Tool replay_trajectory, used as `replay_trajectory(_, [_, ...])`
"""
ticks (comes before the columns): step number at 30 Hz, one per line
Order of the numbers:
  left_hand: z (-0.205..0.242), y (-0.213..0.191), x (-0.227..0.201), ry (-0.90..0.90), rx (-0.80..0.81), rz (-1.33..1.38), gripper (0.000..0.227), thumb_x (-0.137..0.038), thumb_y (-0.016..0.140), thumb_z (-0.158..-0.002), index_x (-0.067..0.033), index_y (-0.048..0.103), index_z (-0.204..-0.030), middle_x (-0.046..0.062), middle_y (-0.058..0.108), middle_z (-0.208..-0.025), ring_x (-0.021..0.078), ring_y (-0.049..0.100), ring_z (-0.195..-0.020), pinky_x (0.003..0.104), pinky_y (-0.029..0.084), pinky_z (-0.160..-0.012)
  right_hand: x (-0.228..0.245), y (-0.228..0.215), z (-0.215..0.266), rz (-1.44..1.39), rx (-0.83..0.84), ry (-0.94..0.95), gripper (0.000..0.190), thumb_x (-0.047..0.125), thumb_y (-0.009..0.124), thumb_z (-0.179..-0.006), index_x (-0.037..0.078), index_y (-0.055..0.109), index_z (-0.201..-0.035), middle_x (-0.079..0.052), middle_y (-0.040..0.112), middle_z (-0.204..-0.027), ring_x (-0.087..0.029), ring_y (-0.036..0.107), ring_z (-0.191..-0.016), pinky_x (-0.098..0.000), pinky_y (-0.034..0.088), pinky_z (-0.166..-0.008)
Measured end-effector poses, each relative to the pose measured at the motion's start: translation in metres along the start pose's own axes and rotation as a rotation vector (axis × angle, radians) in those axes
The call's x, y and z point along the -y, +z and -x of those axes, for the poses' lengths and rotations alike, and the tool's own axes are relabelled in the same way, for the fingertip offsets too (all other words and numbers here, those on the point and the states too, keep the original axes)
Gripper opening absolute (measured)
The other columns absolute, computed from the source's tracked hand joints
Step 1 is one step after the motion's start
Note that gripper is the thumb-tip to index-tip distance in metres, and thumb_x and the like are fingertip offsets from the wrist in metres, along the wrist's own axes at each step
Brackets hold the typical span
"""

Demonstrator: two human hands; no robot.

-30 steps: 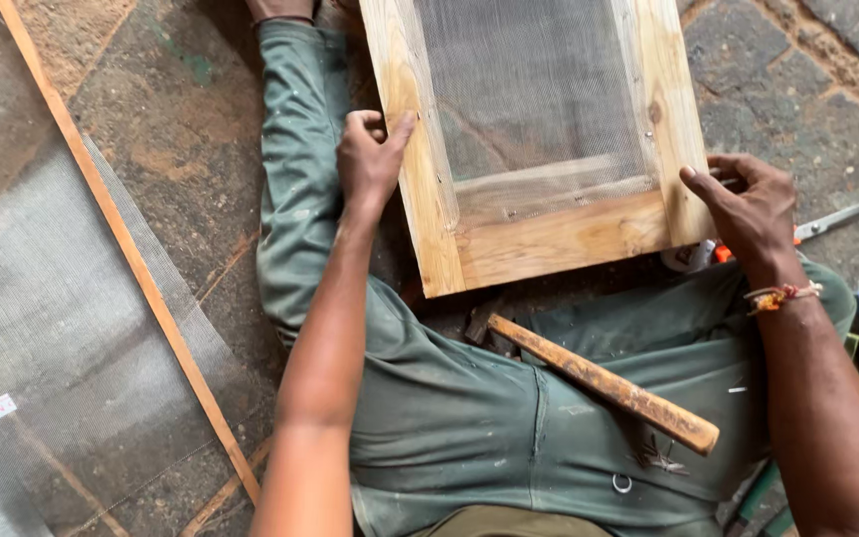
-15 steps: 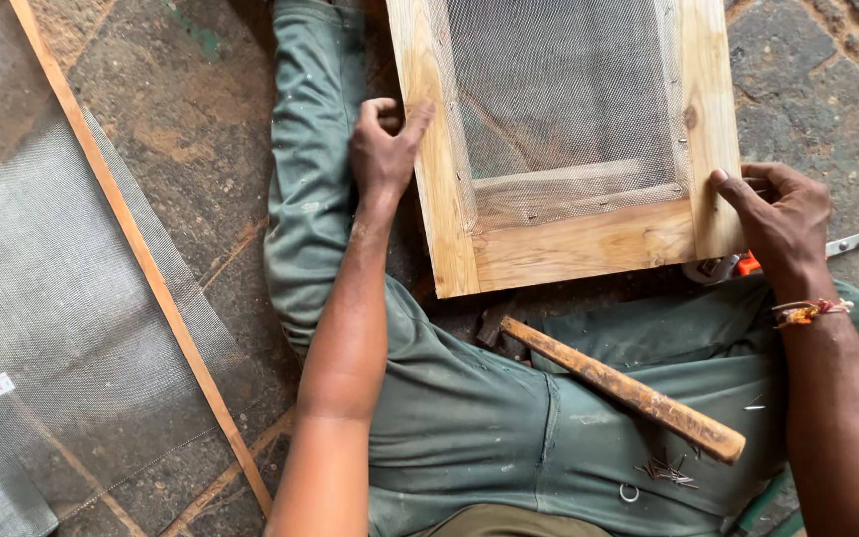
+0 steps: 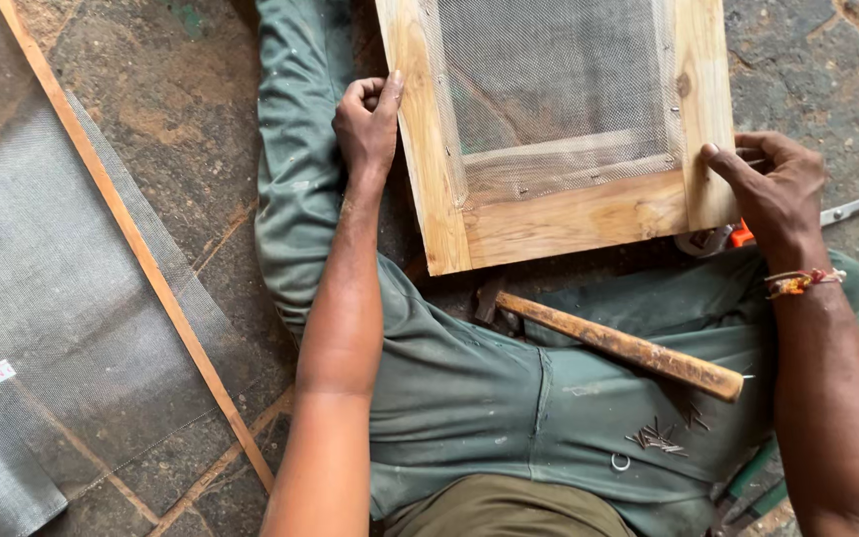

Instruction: The person sits on the floor and uses a hammer to drive nails through a mesh screen into a wooden frame. The person repeatedly picks up nails, positions them, and hammers them in to secure the screen along the frame's edges.

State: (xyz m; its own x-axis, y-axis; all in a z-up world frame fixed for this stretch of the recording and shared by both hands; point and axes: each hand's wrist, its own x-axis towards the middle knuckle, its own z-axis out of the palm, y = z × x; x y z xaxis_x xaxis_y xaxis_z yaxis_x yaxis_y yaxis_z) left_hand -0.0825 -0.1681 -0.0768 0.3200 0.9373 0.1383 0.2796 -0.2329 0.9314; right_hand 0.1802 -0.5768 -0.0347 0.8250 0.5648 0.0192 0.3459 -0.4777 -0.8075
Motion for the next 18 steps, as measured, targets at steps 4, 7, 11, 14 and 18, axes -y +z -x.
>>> replay_trajectory(4, [0.0,-0.004,-0.013,-0.002,0.033,0.029,0.039,-0.039,0.081,-0.085,-0.0013,0.075,-0.094,0.004,0.076,-0.076,0.0106,0.069,-0.069,0.027,0.056,-0.064,0.002,-0.001,-0.001,0.063,0.025,-0.043,0.049,0.034,0.088,-0.097,-0.002,0.072,-0.126,-0.013,0.073,-0.105,-0.017,0.07,-0.089,-0.031,0.06,-0.077])
replay_trajectory(7, [0.003,-0.006,-0.011,0.036,0.032,-0.027,0.04,-0.04,0.081,-0.086,-0.002,0.075,-0.094,0.003,0.075,-0.077,0.0102,0.069,-0.069,0.027,0.056,-0.064,0.001,-0.001,0.002,0.107,0.044,-0.047,0.052,0.034,0.09,-0.093,-0.002,0.072,-0.125,-0.014,0.073,-0.105,-0.019,0.07,-0.089,-0.0327,0.061,-0.075])
replay_trajectory(11, [-0.001,-0.002,-0.004,0.08,0.002,-0.043,0.039,-0.04,0.08,-0.088,-0.002,0.074,-0.095,0.004,0.075,-0.078,0.0133,0.069,-0.07,0.03,0.056,-0.064,0.0,-0.003,0.0,0.169,0.058,-0.074,0.052,0.033,0.09,-0.092,-0.001,0.073,-0.126,-0.015,0.073,-0.107,-0.019,0.07,-0.092,-0.0338,0.061,-0.074])
replay_trajectory(14, [0.002,-0.005,-0.016,0.259,-0.078,-0.031,0.029,-0.035,0.072,-0.097,-0.0063,0.071,-0.099,0.004,0.073,-0.088,0.0162,0.07,-0.081,0.033,0.059,-0.074,-0.006,-0.004,0.0,0.178,0.034,-0.065,0.047,0.032,0.089,-0.097,-0.001,0.073,-0.126,-0.014,0.073,-0.107,-0.019,0.07,-0.091,-0.0321,0.06,-0.077])
replay_trajectory(18, [0.013,-0.047,-0.064,0.738,-0.309,0.425,0.025,-0.029,0.066,-0.112,-0.0076,0.067,-0.126,0.006,0.07,-0.116,0.021,0.069,-0.1,0.036,0.06,-0.088,-0.023,-0.007,0.004,0.031,-0.09,-0.179,0.035,0.024,0.084,-0.102,-0.002,0.075,-0.123,-0.011,0.073,-0.107,-0.016,0.069,-0.094,-0.0286,0.057,-0.08])
